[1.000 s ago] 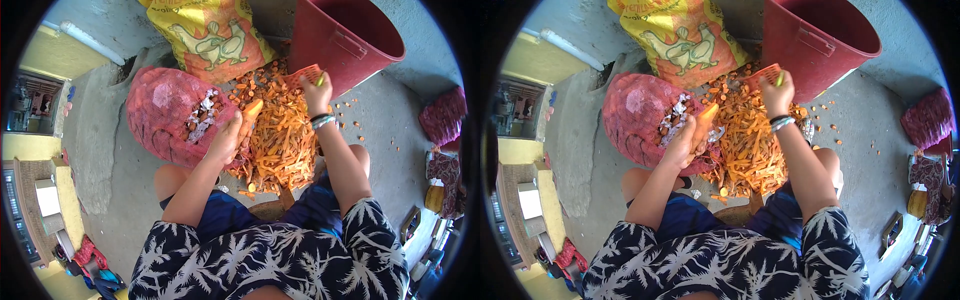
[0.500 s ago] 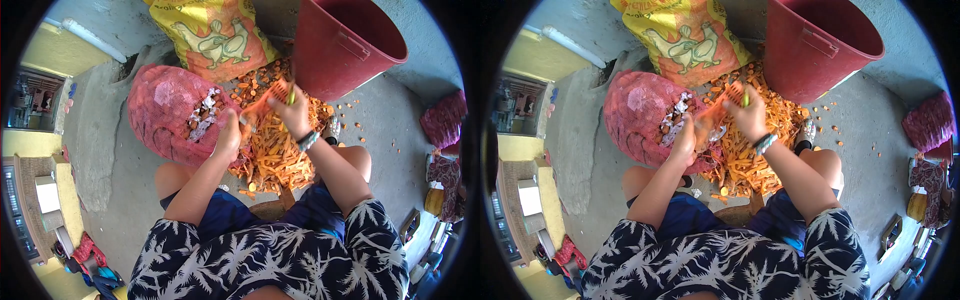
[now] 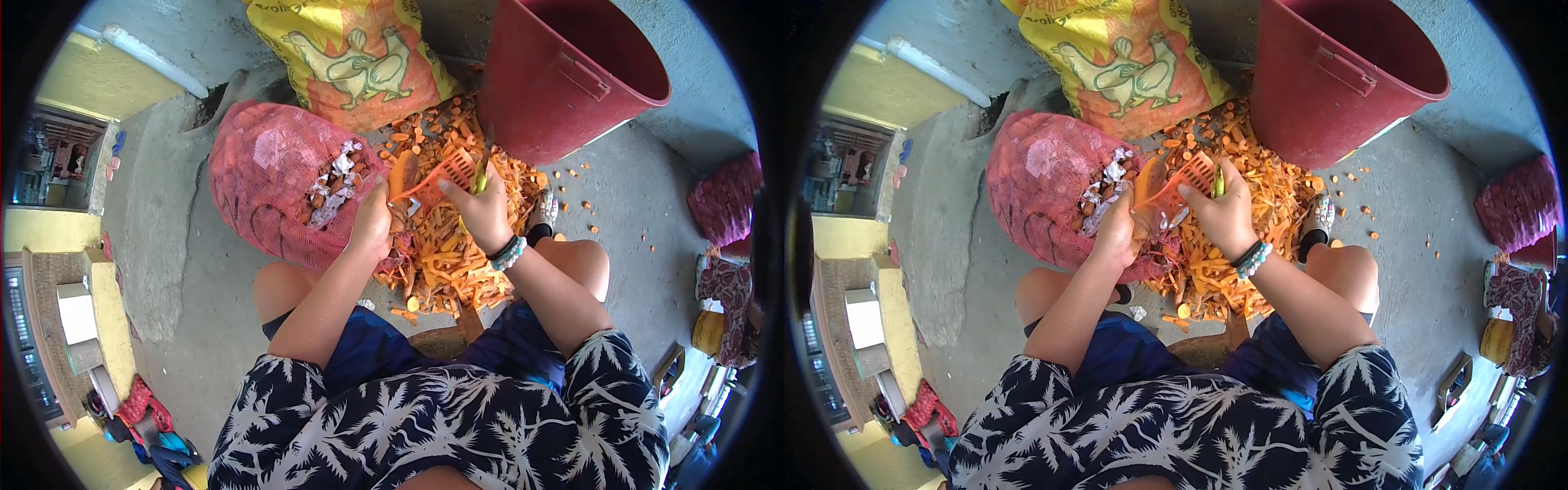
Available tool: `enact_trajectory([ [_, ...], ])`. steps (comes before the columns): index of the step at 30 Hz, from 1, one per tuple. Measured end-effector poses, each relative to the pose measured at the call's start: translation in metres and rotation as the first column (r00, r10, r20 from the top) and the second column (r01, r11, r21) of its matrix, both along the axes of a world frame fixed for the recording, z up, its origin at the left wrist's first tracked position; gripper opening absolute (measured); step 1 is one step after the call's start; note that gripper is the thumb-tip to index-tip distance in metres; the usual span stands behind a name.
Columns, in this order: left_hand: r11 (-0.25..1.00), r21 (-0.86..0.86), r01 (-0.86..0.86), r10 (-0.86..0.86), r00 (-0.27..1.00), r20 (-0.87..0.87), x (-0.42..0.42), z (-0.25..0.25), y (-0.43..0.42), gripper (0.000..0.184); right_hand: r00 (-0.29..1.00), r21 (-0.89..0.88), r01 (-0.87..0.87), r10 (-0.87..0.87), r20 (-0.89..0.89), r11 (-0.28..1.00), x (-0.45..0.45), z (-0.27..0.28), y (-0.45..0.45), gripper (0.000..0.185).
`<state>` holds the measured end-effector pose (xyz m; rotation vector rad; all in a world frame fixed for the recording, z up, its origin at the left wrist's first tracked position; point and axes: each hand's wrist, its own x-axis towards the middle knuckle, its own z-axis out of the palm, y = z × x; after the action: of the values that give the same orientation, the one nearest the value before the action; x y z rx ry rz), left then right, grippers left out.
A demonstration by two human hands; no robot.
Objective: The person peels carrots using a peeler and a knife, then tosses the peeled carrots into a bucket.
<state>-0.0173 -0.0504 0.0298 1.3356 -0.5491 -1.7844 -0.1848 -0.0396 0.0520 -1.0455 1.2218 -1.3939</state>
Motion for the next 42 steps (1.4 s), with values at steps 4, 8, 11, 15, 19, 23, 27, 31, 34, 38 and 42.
enact_trajectory([
  [4,0.993,-0.06,0.103,-0.103,0.995,0.006,-0.005,0.004,0.006,0.044,0.993,-0.086,0.079,-0.086,-0.076,0.993,-0.014,-0.011,-0.033,0.027],
  [8,0.978,-0.084,0.19,-0.175,0.971,0.162,-0.004,0.007,0.011,0.05,0.861,-0.085,0.398,-0.404,-0.31,0.914,-0.064,-0.014,-0.08,0.024],
  [11,0.98,-0.039,0.196,-0.192,0.977,0.092,0.001,0.003,0.009,0.055,0.925,-0.085,0.317,-0.328,-0.192,0.945,-0.055,-0.002,-0.066,0.023],
  [15,0.994,-0.074,0.087,-0.078,0.991,0.109,0.002,-0.014,0.003,0.058,0.973,-0.086,0.178,-0.188,-0.13,0.98,-0.019,0.005,-0.028,0.024],
  [19,0.925,-0.274,0.261,-0.218,0.959,0.18,-0.007,-0.001,0.009,0.054,0.981,-0.047,0.141,-0.145,-0.125,0.989,-0.024,0.013,-0.027,0.026],
  [23,0.986,-0.156,0.056,-0.058,0.998,-0.004,-0.01,0.018,0.009,0.042,0.98,0.008,0.189,-0.189,0.057,0.982,-0.041,0.018,-0.036,0.027],
  [27,0.993,-0.023,0.115,-0.114,0.889,-0.444,0.018,-0.019,-0.004,0.039,0.998,-0.122,-0.008,-0.001,-0.068,0.993,-0.019,0.009,-0.015,0.043],
  [31,0.999,-0.017,-0.035,0.027,0.942,-0.333,-0.003,0.008,-0.001,0.054,0.98,-0.056,-0.112,0.101,-0.174,0.992,-0.001,0.011,0.005,0.035],
  [34,1.0,-0.012,-0.029,0.022,0.909,-0.416,-0.006,0.018,0.003,0.071,0.983,-0.08,-0.092,0.078,-0.168,0.993,0.0,0.007,0.003,0.031],
  [38,0.995,-0.1,0.009,-0.046,0.927,-0.373,-0.011,0.021,0.004,0.079,0.976,-0.064,-0.102,0.088,-0.201,0.993,-0.004,0.009,-0.005,0.03],
  [42,0.97,-0.177,0.168,-0.2,0.963,-0.182,-0.01,0.019,0.0,0.063,0.975,-0.083,-0.11,0.092,-0.2,0.99,-0.006,0.007,-0.014,0.029],
])
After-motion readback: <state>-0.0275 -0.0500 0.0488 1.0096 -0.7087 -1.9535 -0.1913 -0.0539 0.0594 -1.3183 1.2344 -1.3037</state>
